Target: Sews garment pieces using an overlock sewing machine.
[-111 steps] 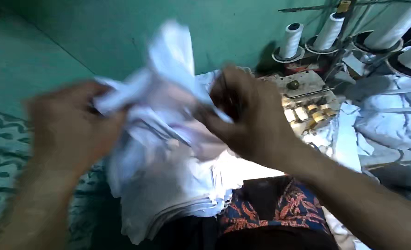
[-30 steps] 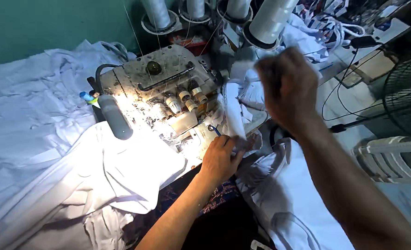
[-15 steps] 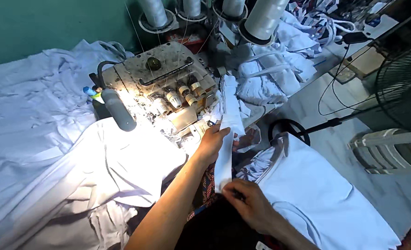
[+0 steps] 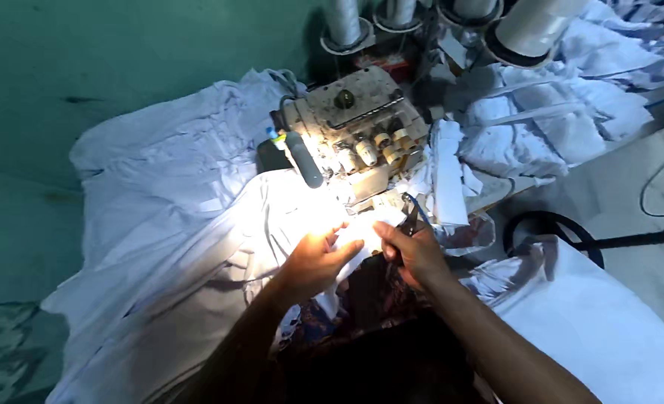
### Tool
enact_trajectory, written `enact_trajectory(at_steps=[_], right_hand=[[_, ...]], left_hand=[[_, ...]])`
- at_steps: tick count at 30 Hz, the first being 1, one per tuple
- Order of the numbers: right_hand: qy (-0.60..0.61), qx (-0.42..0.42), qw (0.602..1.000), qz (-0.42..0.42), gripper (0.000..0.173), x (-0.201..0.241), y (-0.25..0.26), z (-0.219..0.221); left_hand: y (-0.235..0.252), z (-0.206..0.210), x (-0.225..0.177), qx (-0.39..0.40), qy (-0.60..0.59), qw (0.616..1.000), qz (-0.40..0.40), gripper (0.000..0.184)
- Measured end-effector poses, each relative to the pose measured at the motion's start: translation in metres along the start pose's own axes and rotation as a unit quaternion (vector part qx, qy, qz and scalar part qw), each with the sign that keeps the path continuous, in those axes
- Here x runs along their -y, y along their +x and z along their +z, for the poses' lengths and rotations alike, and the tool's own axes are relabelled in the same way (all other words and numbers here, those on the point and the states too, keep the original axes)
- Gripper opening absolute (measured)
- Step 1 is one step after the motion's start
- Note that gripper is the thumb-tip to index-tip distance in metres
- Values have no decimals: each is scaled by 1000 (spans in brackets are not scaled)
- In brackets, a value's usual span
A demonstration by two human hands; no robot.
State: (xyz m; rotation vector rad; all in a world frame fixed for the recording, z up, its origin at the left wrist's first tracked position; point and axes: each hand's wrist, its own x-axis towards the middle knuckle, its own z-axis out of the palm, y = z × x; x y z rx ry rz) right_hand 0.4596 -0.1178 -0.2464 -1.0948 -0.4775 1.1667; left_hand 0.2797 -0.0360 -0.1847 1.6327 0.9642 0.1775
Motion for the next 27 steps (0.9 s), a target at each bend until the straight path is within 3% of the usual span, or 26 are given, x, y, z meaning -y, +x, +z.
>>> enact_trajectory(at_steps=[3,5,7,9,13,16,27], right_hand=[[-24,-76,995,-64,11,1,24,16],[-27,-104,992,-68,11,-3,38,20],[-37,-117,990,-61,10,-8,48,21],[-49,-123,990,-46,10,-14,53,24],[-55,-127,990,-39,8,-22,59,32],[-63,-124,988,-61,8,-28,62,35],[-56,-140,986,-77,13,-32,69,33]], left_hand=[[13,-35,-5,-66,196,977,47,32],[26,-52,-3,-106,267,955,80,25],[35,-64,1,-118,276,952,67,8],[39,-74,7,-112,285,951,41,6],[38,-90,16,-77,297,951,-26,24],[36,-96,21,-82,287,953,-51,26],[37,-97,18,-105,266,958,-18,30]])
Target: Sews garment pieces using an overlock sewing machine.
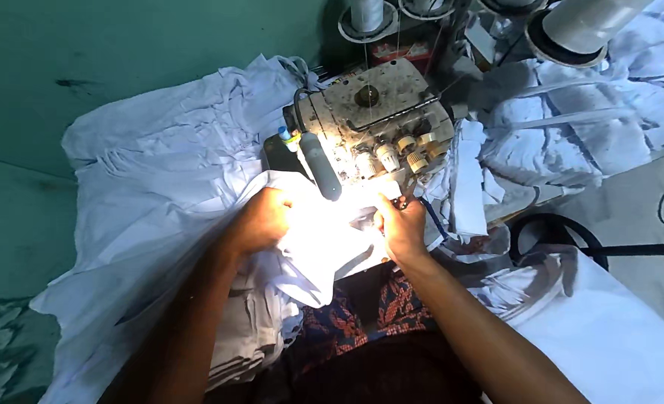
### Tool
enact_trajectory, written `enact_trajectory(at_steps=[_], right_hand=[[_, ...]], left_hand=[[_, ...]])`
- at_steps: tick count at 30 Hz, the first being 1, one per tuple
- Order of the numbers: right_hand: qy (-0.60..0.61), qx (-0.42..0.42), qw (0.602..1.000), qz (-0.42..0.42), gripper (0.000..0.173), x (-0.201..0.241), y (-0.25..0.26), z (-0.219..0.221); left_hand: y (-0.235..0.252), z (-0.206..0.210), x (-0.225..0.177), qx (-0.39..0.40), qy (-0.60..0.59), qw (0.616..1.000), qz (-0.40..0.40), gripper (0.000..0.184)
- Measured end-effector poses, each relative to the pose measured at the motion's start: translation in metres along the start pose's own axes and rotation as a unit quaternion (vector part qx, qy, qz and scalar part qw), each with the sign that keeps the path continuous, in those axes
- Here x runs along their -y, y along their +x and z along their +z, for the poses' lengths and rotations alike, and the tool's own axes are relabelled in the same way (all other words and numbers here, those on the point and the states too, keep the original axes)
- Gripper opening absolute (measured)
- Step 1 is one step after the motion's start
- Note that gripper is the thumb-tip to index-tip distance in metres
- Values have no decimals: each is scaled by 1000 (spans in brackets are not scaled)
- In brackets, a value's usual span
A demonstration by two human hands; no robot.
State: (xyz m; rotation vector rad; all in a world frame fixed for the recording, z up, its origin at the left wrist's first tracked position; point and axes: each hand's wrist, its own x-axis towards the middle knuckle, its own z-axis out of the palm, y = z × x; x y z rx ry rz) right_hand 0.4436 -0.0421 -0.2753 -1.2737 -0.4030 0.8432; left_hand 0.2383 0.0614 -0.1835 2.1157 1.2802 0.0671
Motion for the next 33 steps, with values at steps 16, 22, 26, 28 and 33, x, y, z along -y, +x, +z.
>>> enact_trajectory(at_steps=[16,22,26,28,33], right_hand=[[-232,134,936,-230,9,20,-26,-26],[-55,224,972,38,16,30,-55,10],[-62,220,972,56,22,29,-72,5],[-62,226,971,54,22,28,-76,-1],[-123,239,963,14,14,30,-73,-16]], left_hand=[[-40,29,-8,60,-552,830,-50,14],[-71,40,-8,53,-562,824,-51,4],[-80,49,-3,37,-527,847,-61,6],[-76,55,-2,44,-520,849,-82,10],[-64,67,-4,58,-539,839,-50,12]])
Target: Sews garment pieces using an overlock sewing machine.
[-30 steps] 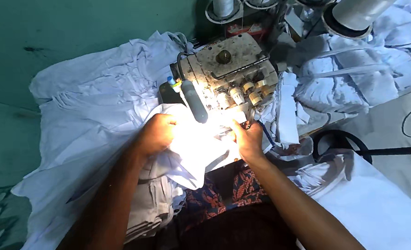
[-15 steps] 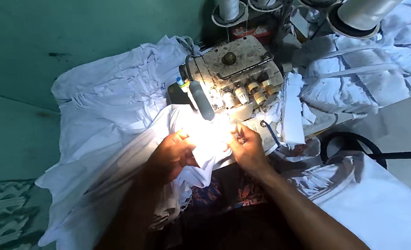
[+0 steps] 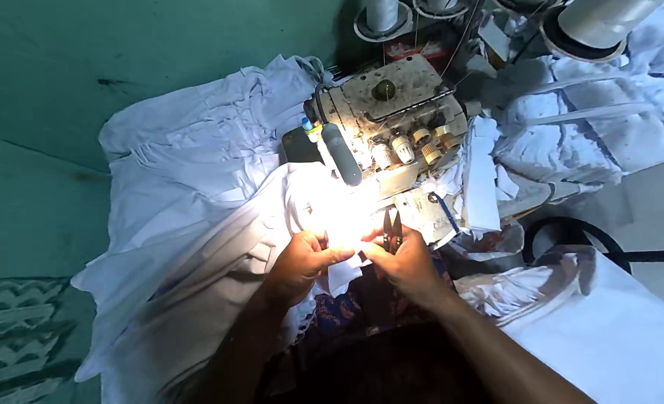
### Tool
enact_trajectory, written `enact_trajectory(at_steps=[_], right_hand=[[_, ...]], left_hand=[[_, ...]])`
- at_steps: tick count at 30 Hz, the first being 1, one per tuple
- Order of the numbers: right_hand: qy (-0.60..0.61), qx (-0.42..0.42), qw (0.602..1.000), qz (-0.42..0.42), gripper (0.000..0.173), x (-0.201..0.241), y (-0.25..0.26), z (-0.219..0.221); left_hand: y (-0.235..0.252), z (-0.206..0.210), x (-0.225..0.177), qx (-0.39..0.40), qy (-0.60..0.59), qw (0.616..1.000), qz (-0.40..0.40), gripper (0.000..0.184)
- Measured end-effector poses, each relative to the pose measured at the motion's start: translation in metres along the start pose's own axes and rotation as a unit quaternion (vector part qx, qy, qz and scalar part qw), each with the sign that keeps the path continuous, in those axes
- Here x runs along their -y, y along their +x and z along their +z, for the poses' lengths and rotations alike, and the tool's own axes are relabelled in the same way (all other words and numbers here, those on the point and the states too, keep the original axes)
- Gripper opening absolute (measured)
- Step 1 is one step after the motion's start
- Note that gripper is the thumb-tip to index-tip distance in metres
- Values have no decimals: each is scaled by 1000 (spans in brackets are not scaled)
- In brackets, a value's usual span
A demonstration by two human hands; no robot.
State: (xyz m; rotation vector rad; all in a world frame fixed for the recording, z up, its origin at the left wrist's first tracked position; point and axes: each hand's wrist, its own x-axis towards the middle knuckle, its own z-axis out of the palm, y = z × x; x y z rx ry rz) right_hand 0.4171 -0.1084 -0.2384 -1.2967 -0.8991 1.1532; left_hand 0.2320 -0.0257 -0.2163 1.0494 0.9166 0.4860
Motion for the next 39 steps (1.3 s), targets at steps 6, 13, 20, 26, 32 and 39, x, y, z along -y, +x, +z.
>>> enact_trajectory(at_steps=[6,13,20,26,32,39], right_hand=[[28,-10,1000,3,12,6,7,-9],[51,54,993,88,43,-1,13,-3],[53,11,998,41,21,0,10,-8],[7,6,1000,3,13,-2,11,-5],[51,28,998,24,17,-3,12,-8],[23,-44,999,8,18,-2,13,-12]], left_hand=[[-1,2,-1,-1,75,996,45,14],[2,8,2,-16,35,999,12,16],[5,13,2,-45,65,997,-8,19],[5,12,1,3,6,1000,-7,16],[3,9,3,2,21,1000,8,24],[0,-2,0,-18,155,986,63,21]])
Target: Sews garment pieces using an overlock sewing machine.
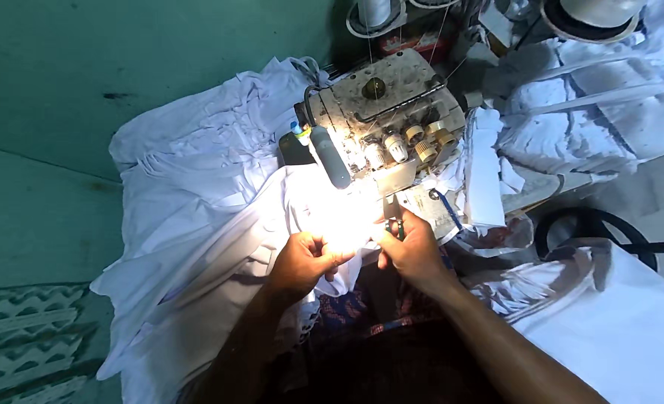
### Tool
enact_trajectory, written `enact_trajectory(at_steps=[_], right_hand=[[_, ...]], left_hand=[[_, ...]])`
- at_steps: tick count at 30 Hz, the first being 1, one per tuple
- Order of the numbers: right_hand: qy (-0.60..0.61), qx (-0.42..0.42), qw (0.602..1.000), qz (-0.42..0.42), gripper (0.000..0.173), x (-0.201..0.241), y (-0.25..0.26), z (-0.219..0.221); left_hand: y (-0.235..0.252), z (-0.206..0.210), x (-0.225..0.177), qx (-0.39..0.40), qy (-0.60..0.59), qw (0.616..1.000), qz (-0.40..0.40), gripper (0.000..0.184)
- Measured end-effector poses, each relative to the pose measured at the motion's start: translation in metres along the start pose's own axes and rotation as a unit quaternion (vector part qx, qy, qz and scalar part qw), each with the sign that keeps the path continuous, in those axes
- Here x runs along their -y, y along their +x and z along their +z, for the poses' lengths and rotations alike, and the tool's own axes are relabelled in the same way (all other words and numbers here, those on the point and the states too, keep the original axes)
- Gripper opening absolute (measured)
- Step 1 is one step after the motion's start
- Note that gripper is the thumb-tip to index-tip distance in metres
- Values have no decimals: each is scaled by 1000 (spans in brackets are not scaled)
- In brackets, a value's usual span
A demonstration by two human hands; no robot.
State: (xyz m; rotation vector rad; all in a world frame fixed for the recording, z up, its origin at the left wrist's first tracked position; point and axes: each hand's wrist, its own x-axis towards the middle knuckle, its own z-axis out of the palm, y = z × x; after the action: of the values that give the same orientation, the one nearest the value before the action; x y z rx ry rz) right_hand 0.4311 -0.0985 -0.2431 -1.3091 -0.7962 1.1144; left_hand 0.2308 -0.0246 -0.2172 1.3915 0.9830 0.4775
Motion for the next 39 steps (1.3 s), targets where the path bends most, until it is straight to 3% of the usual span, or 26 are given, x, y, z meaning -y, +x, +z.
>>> enact_trajectory(at_steps=[3,5,9,11,13,16,22,25,32,37,39], right_hand=[[65,-9,998,17,14,-1,6,-6],[63,15,998,18,16,-1,7,-9],[-29,43,997,-65,17,-7,4,-10],[-124,46,986,-105,32,-10,1,-12],[-221,37,961,-164,40,-19,-1,-14],[-296,0,933,-206,37,-34,1,-13],[-173,-19,975,-138,11,-46,10,-17],[-114,-45,986,-109,4,-51,12,-17],[-115,-86,988,-64,5,-58,16,-16],[-100,-75,992,-15,4,-45,8,-15],[-72,-61,996,-3,9,-42,2,-12]], left_hand=[[0,-6,0,-29,153,987,49,20],[1,-8,-1,-8,199,979,48,22],[11,-13,-10,29,43,998,28,20],[17,-19,-14,12,8,998,61,14],[23,-24,-24,-14,74,993,94,17],[29,-34,-40,-12,198,973,114,23],[40,-57,-51,-8,290,942,165,9],[41,-59,-48,-38,313,933,173,10],[42,-47,-44,-155,411,886,149,10],[45,-37,-48,-149,508,820,216,6],[46,-34,-50,-140,507,815,242,7]])
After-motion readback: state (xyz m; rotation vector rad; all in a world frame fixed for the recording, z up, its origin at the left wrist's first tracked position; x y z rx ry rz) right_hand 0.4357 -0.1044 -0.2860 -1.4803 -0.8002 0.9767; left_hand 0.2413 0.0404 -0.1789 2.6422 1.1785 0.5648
